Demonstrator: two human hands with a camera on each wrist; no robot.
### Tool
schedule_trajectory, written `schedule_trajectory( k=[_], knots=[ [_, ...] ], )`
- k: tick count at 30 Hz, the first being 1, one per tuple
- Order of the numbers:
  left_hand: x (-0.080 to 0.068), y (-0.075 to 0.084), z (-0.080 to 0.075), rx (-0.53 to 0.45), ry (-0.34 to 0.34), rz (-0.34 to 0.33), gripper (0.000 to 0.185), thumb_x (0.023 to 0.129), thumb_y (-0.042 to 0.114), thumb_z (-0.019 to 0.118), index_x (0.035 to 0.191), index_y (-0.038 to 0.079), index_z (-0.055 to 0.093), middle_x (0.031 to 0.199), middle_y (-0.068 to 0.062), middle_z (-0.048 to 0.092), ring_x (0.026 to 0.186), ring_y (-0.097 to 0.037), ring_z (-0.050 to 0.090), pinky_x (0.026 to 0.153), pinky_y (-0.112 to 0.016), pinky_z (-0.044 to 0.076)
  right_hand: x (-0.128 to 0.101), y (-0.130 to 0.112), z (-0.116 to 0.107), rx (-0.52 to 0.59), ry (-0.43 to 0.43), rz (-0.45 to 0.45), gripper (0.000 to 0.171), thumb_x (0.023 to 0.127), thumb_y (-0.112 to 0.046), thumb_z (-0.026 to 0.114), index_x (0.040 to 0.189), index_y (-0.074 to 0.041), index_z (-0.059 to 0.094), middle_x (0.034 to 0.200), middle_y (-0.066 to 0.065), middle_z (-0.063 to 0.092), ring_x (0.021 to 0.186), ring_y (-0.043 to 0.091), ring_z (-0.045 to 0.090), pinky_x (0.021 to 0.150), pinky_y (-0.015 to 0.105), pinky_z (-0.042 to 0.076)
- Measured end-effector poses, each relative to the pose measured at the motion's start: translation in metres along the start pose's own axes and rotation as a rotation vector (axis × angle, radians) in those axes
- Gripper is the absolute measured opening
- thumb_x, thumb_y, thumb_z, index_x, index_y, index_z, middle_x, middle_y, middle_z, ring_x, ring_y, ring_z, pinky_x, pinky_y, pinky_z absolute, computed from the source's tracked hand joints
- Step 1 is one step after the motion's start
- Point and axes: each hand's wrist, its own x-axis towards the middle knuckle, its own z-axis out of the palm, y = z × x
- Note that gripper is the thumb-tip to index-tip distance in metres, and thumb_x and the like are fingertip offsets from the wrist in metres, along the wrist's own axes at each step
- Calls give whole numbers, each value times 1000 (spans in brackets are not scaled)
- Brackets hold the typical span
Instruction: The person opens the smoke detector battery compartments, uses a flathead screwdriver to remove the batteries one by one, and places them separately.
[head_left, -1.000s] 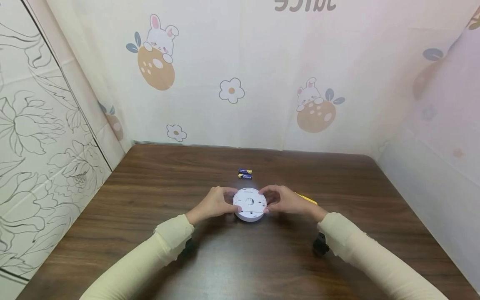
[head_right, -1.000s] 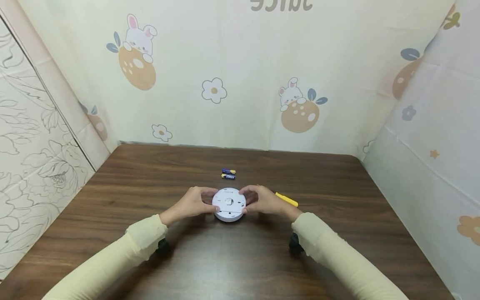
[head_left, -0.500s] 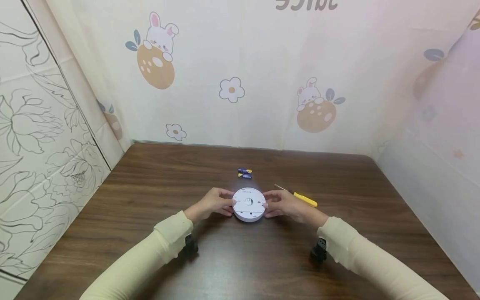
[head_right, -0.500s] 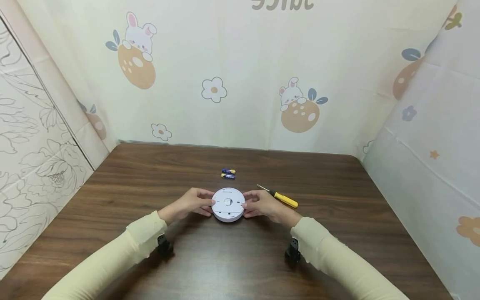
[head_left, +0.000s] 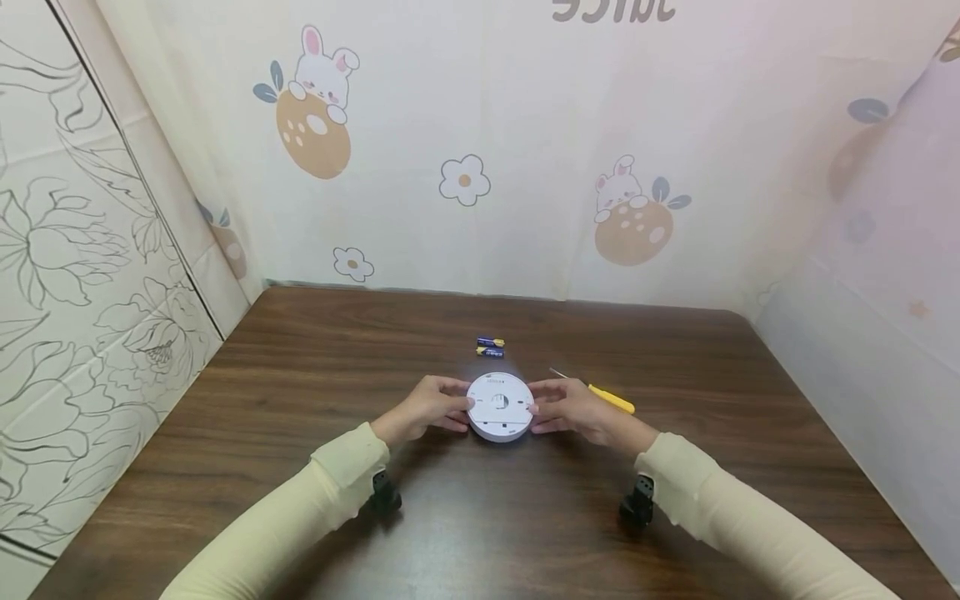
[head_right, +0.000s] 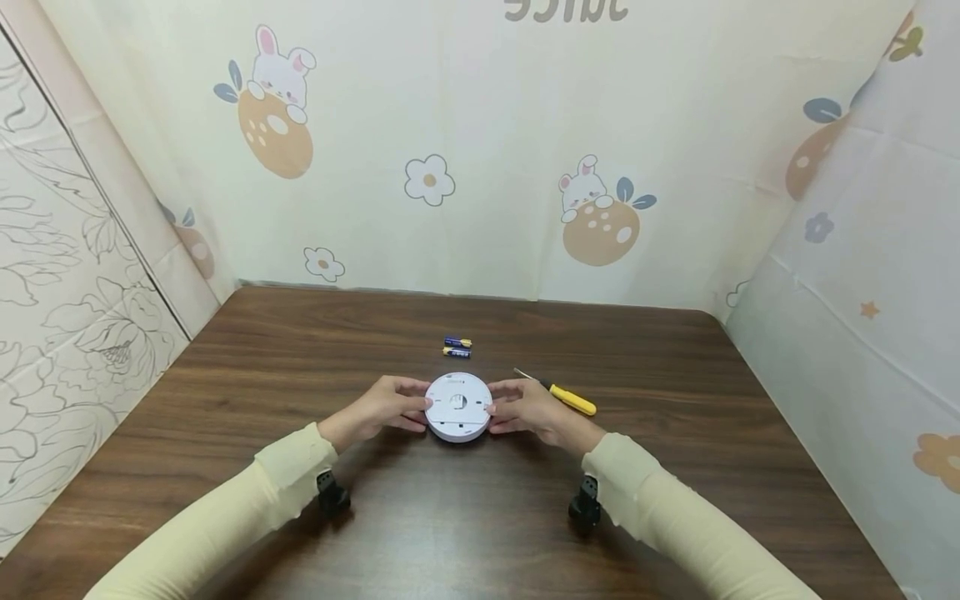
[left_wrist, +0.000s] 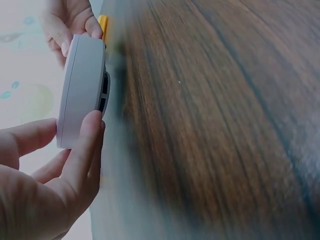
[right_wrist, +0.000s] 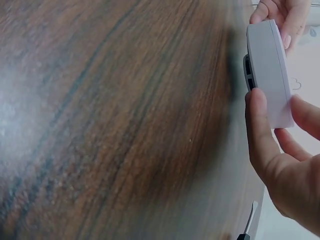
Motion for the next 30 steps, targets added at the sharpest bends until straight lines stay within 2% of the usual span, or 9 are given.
schedule_trajectory(
  k=[5,11,17,22,26,30],
  knots=[
    [-1,-1,0,-73,-15,8,39,91,-2,60,128,-9,52,93,-19,64,71,-21,66,70,-40,59,0,-2,0,36,27,12,60,85,-6,71,138,2,44,119,22,57,92,28,65,83,41,56],
    [-1,1,0,-160,-25,1,42,92,-1,58,133,-5,49,103,-21,63,79,-23,66,74,-40,59,-1,-4,-1,117,25,25,60,88,-6,68,141,1,41,119,22,56,95,31,65,84,42,55],
    [0,3,1,-237,-10,20,44,92,-4,57,135,-3,49,115,-23,58,87,-25,64,77,-42,58,-2,-7,-1,195,20,6,58,90,-5,65,142,0,40,118,22,57,96,32,65,84,44,54],
    [0,3,2,-270,10,29,44,91,-4,58,135,-1,50,117,-23,56,88,-26,64,79,-43,57,-2,-10,1,238,37,-9,57,90,-3,64,142,-1,40,119,21,58,97,32,64,85,45,54],
    [1,3,3,-276,21,26,42,96,12,57,136,0,49,119,-21,57,96,-28,62,80,-43,57,-2,-12,4,260,61,-7,55,91,-5,64,141,-2,42,121,21,57,98,31,63,86,45,54],
    [1,4,5,-293,22,30,47,100,27,50,138,-1,44,124,-21,52,105,-32,56,80,-45,56,-2,-15,8,269,72,-18,52,93,-12,62,140,-1,44,123,21,55,100,30,62,86,45,54]
  ],
)
